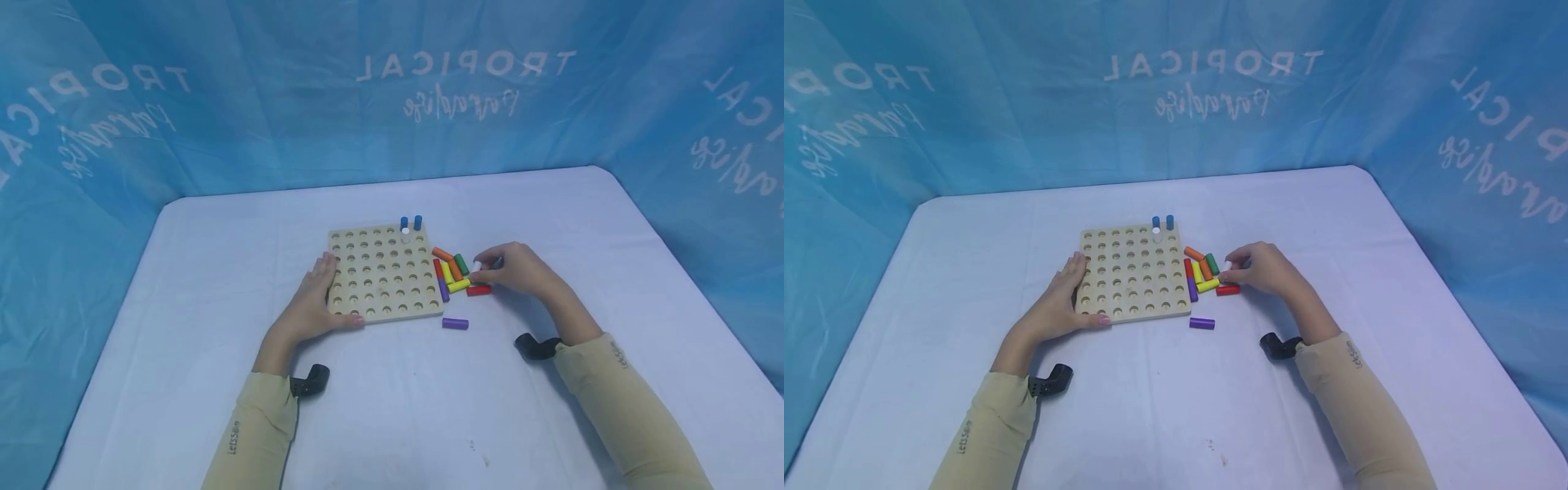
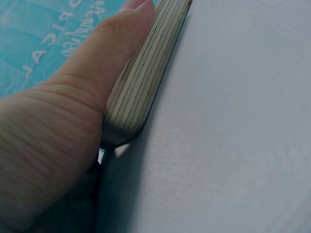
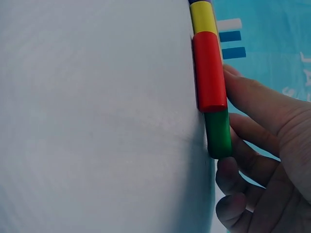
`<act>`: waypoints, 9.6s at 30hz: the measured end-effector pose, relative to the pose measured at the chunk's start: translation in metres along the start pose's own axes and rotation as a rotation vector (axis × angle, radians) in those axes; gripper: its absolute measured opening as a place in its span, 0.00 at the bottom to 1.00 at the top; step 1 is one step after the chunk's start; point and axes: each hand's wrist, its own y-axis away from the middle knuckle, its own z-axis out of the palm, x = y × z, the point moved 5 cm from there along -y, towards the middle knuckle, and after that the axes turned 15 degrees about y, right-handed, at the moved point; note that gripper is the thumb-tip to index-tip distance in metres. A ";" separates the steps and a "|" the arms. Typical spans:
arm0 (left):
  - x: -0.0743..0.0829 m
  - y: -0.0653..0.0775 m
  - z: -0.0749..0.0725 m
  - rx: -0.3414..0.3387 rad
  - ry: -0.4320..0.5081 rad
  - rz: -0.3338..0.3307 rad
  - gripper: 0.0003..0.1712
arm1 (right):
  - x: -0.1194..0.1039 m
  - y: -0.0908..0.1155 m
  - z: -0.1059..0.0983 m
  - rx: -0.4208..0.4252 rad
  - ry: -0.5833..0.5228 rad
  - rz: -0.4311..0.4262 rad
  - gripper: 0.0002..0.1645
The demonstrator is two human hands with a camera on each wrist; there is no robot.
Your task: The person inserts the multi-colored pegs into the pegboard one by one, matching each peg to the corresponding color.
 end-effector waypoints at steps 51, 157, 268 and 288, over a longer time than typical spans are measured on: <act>-0.001 0.001 -0.001 0.003 0.012 -0.017 0.82 | -0.048 -0.045 -0.020 0.089 -0.271 -0.094 0.17; -0.003 0.000 -0.001 0.014 0.017 -0.019 0.82 | -0.053 -0.044 -0.020 0.053 -0.272 -0.137 0.18; -0.002 0.000 0.000 0.014 0.007 -0.017 0.81 | -0.056 -0.005 -0.013 -0.107 0.170 0.006 0.22; -0.001 -0.001 -0.001 0.006 0.008 -0.005 0.81 | -0.045 -0.011 -0.005 -0.155 0.070 0.020 0.21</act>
